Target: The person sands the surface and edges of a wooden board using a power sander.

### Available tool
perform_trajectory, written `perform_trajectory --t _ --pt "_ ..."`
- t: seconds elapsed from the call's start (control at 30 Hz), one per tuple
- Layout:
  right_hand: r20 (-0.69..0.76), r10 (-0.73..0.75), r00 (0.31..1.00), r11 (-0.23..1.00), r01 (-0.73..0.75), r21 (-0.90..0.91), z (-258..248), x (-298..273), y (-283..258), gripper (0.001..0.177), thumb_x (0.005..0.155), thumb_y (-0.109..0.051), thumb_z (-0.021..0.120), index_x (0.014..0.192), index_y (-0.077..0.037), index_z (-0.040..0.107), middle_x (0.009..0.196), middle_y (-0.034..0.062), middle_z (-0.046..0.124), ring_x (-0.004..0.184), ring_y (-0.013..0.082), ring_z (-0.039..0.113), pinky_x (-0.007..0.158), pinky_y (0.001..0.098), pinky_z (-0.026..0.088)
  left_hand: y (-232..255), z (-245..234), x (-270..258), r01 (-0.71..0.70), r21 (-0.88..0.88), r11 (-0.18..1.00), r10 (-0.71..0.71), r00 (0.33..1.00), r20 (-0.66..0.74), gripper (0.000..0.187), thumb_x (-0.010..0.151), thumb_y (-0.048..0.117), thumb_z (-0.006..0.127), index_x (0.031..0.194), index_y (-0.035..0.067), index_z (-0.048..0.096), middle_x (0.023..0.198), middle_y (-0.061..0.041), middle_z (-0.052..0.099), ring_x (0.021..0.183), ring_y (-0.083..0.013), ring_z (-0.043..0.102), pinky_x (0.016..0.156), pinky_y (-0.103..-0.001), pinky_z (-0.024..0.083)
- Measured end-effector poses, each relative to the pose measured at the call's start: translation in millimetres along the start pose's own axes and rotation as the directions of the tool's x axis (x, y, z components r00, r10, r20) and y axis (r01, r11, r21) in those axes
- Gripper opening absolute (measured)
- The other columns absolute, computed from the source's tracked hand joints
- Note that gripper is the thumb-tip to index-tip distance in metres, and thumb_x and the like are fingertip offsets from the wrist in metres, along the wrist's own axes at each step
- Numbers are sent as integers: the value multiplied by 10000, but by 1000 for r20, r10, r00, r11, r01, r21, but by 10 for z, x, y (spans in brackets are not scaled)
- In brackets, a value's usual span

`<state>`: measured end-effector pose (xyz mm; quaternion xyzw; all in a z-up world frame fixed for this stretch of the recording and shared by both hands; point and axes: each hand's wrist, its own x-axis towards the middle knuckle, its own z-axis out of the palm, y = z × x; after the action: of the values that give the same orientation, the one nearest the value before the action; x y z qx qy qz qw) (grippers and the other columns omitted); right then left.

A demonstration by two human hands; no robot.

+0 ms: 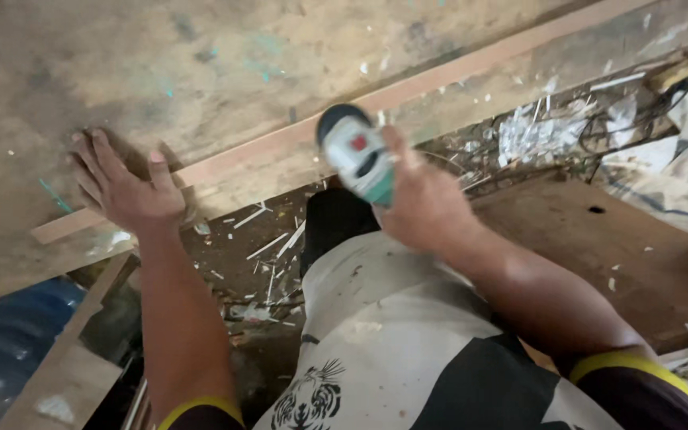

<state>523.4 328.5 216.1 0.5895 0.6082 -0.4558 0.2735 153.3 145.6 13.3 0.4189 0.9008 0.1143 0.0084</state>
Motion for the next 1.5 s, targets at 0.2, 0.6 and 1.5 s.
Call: perform_trajectory --t 0.2,0.6,1.5 --pt "-80 -276 958 960 270 -76 454 118 42 1038 895 -96 784 1807 -178 294 1342 263 751 1127 546 778 917 676 625 49 -81 -6 -26 -59 998 27 1000 8 936 1227 786 406 1834 83 524 1877 -144 366 1721 -516 342 1363 -760 307" --pt "-357 -12 934 963 107 246 -161 -60 912 1024 973 -179 860 1767 -76 221 1433 261 751 1212 419 823 924 485 771 -21 -93 39 -82 -30 996 84 995 55 1007 1238 794 380 1827 -9 527 1855 -250 365 1671 -565 292 1297 -790 268" --pt "-577 -1 817 981 114 159 -1995 532 3790 856 988 -186 915 1660 -69 399 1523 297 651 1197 521 774 888 544 677 3229 606 -260 51 -23 998 -46 979 196 1060 1145 843 496 1885 110 302 1954 -150 195 1811 -447 170 1414 -778 175"
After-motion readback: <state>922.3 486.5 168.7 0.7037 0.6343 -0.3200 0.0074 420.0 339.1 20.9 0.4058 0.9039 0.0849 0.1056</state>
